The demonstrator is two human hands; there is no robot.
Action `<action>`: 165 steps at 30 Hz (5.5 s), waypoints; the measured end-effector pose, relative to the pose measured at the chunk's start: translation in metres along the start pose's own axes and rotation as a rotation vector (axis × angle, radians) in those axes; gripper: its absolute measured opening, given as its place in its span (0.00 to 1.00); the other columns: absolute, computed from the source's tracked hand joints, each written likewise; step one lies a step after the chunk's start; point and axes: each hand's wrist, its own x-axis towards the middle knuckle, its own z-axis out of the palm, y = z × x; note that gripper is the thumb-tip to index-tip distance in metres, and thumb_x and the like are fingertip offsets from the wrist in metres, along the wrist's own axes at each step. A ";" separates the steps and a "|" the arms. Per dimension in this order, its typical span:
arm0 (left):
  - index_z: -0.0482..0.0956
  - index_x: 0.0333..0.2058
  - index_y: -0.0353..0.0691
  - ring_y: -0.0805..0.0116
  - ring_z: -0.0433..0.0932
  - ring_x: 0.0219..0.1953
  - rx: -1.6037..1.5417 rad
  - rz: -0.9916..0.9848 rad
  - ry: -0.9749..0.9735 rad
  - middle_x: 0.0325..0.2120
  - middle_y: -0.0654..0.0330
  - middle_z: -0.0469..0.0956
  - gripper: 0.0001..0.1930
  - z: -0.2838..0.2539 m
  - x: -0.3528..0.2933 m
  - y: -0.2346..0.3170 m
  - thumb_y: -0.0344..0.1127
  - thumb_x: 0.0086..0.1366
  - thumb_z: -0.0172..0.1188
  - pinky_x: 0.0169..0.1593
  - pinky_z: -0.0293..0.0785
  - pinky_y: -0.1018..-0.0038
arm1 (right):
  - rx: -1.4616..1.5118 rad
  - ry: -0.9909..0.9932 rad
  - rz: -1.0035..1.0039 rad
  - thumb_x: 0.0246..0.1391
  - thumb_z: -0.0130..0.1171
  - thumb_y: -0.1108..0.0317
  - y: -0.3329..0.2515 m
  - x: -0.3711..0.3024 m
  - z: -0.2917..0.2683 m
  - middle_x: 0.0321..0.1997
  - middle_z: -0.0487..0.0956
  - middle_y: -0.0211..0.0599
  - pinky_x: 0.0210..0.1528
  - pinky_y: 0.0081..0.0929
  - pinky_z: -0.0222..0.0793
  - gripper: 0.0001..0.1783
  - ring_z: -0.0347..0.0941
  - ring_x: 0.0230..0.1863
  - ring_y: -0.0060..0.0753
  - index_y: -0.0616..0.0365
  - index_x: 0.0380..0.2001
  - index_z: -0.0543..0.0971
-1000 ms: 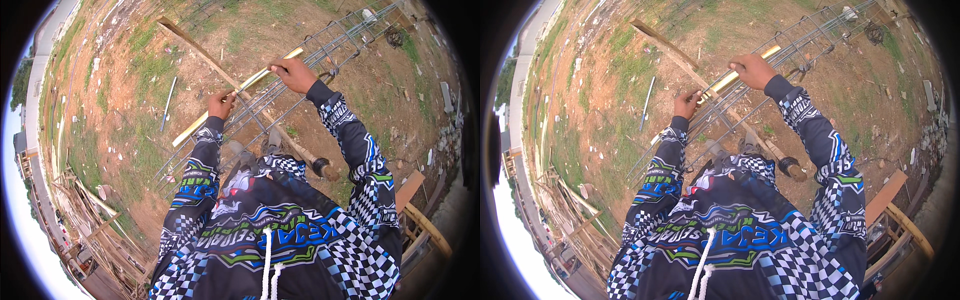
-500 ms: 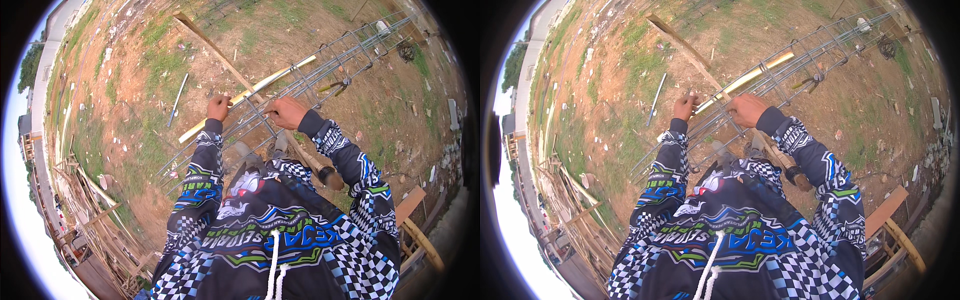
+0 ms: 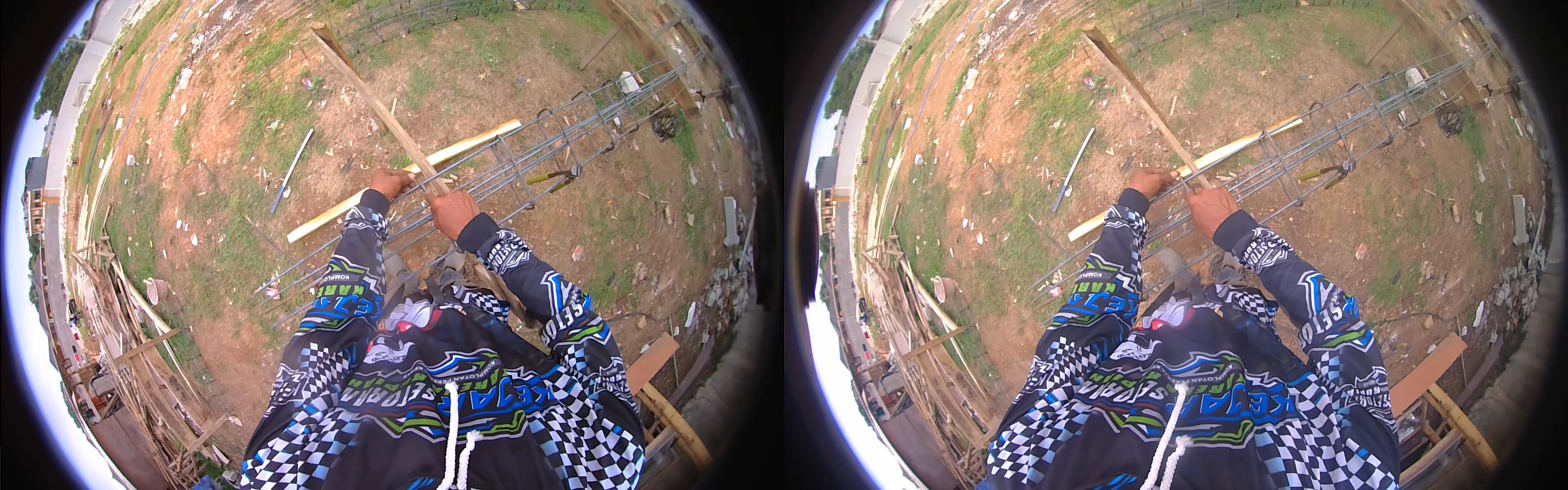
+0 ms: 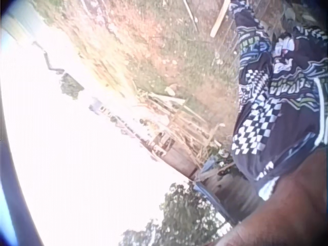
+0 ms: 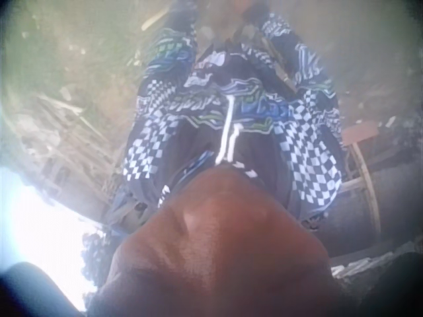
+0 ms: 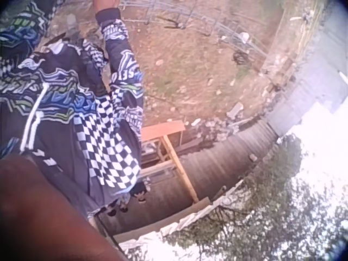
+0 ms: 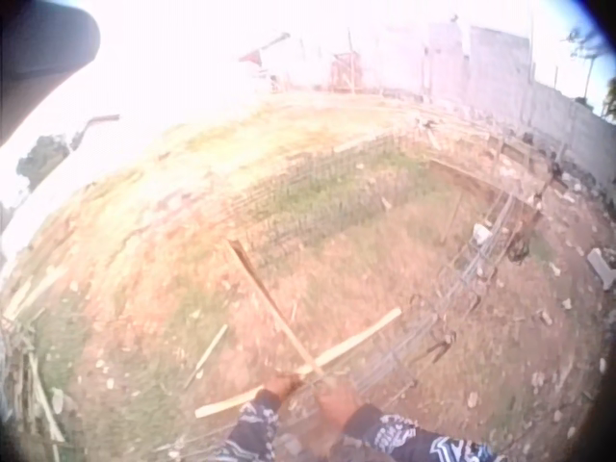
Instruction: The person assembles a rebar cage by tying intersecting steel bars with wire using pliers. They repeatedly bend and twist wire ties to secure the grid, then lift and reposition the assembled cage on wooden supports.
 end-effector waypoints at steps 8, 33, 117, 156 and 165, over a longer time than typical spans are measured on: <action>0.84 0.37 0.32 0.69 0.81 0.32 -0.072 0.435 0.058 0.30 0.56 0.84 0.10 0.009 0.000 -0.018 0.32 0.58 0.66 0.39 0.76 0.73 | 0.031 0.054 0.045 0.50 0.53 0.72 -0.005 -0.003 -0.001 0.21 0.79 0.47 0.29 0.43 0.74 0.07 0.79 0.27 0.50 0.60 0.33 0.77; 0.85 0.33 0.37 0.56 0.83 0.28 0.136 0.192 0.427 0.23 0.50 0.83 0.14 0.031 -0.033 -0.007 0.40 0.51 0.67 0.36 0.76 0.65 | -0.325 -0.085 0.046 0.43 0.69 0.59 0.011 0.121 -0.001 0.32 0.84 0.36 0.35 0.33 0.77 0.12 0.82 0.38 0.37 0.50 0.31 0.84; 0.84 0.36 0.33 0.75 0.73 0.20 0.100 0.369 0.371 0.22 0.59 0.79 0.23 0.045 -0.006 -0.050 0.51 0.69 0.55 0.28 0.69 0.73 | 0.217 0.061 0.451 0.63 0.44 0.39 0.114 0.030 -0.119 0.34 0.82 0.44 0.45 0.42 0.72 0.31 0.78 0.40 0.45 0.57 0.37 0.80; 0.70 0.42 0.39 0.68 0.82 0.23 -0.288 0.269 0.310 0.24 0.54 0.81 0.16 0.037 -0.042 -0.003 0.48 0.72 0.50 0.25 0.78 0.73 | 1.871 0.449 0.344 0.65 0.45 0.77 0.028 0.110 0.047 0.56 0.75 0.52 0.53 0.34 0.78 0.29 0.78 0.50 0.40 0.59 0.68 0.56; 0.70 0.43 0.39 0.69 0.81 0.25 -0.365 0.240 0.276 0.25 0.54 0.79 0.16 0.037 -0.042 0.001 0.47 0.72 0.51 0.24 0.77 0.74 | 1.761 0.483 0.458 0.65 0.53 0.57 0.006 0.119 0.035 0.33 0.79 0.35 0.27 0.21 0.74 0.23 0.75 0.29 0.23 0.66 0.52 0.73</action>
